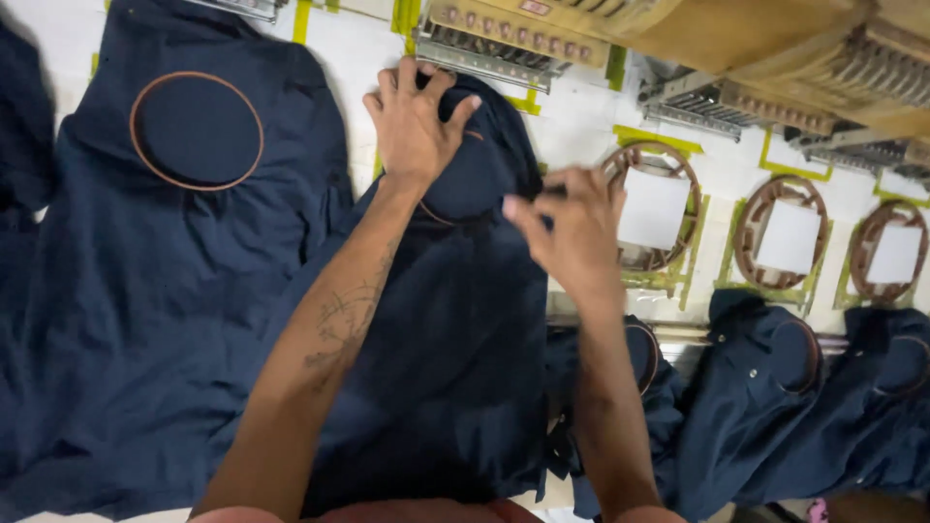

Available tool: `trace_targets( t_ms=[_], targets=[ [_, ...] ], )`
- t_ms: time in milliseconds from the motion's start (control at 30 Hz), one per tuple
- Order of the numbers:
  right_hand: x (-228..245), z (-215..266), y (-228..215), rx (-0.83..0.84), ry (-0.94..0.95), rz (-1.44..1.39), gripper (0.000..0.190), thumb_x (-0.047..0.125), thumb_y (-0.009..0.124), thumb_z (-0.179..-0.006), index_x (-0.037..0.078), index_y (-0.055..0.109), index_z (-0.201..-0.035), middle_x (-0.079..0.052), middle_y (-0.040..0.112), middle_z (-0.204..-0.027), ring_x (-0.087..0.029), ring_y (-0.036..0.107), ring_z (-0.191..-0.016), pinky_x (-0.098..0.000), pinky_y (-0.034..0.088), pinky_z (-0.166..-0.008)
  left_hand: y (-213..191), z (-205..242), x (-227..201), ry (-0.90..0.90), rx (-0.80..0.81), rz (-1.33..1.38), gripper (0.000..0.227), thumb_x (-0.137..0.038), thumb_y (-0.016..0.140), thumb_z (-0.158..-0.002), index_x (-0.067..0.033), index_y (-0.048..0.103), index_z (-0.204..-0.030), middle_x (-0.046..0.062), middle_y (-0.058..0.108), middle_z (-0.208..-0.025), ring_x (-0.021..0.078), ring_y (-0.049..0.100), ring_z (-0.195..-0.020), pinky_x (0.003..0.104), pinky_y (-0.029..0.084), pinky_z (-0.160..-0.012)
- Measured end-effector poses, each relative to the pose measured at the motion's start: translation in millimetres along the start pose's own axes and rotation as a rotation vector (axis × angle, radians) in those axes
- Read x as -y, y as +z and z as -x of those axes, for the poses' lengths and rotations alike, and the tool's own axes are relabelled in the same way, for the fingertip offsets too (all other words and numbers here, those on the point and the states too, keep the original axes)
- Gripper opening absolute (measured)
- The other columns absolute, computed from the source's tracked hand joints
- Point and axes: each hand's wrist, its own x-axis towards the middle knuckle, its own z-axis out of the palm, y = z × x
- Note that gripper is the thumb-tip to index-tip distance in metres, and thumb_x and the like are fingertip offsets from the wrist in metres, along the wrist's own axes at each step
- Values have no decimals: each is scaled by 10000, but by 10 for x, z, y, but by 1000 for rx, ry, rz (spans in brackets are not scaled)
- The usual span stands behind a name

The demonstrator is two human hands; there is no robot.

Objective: A worker is seen efficiently hooping navy blue shirts and loading them onto the multiple heads of an industrial embroidery machine.

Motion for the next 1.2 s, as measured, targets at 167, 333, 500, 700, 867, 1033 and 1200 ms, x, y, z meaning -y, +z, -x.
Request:
trace_targets(
  t_ms=[167, 333, 500, 700, 867, 1033, 1200],
  targets=[
    [-48, -351, 645, -167, 155, -100, 276, 314, 847, -891, 108, 664, -903, -89, 625, -894, -372, 647, -767, -509, 465, -744, 9, 16, -39, -28, 19, -17, 500, -638, 551, -1023, -193, 756, -1117, 105, 542, -1149, 370, 479, -986, 552, 393, -769],
    [-396, -478, 724, -179, 276, -324, 205, 28, 662, -902, 176, 794, -956, -15, 775, -1000, -218, 740, -896, -342, 546, -861, 18, -8, -54, -88, 47, -50, 513, -644, 564, -1014, -189, 787, -1100, 105, 544, -1154, 363, 477, -996, 544, 391, -779],
    [-997, -533, 1274, -234, 416, -402, 149, 127, 660, -922, 98, 805, -904, -36, 791, -825, -167, 736, -777, -312, 542, -719, 25, -11, -59, -44, -31, -76, 611, -702, 424, -1030, -208, 783, -1061, 108, 551, -1125, 338, 475, -930, 512, 382, -739],
    [-762, -625, 1093, -208, 425, -597, 180, 154, 627, -970, 139, 759, -1091, -36, 771, -1066, -189, 710, -978, -327, 580, -820, 115, -28, -97, -55, -57, -178, 504, -664, 564, -1015, -208, 779, -1026, 108, 534, -1083, 343, 463, -904, 506, 384, -710],
    [-722, -709, 1053, -145, 574, -700, 335, 405, 761, -921, 115, 699, -766, 60, 556, -676, -45, 470, -678, -306, 390, -595, 88, -37, -111, -44, -68, -165, 515, -673, 516, -1025, -217, 754, -1009, 96, 532, -1064, 331, 462, -895, 500, 382, -705],
    [-889, -788, 1361, -237, 616, -552, 252, 351, 775, -823, 110, 841, -861, -2, 827, -855, -108, 766, -826, -279, 565, -735, 87, -43, -110, -30, -85, -156, 538, -676, 455, -1041, -219, 735, -996, 95, 531, -1049, 330, 458, -884, 494, 367, -705],
    [-1032, -794, 1572, -229, 563, -466, 389, 246, 863, -876, 107, 601, -624, 38, 645, -597, -42, 624, -666, -346, 474, -574, -311, 131, -432, -87, 139, -125, 435, -426, 570, -1028, -113, 618, -1327, 201, 493, -1360, 443, 473, -1232, 627, 393, -949]
  ],
)
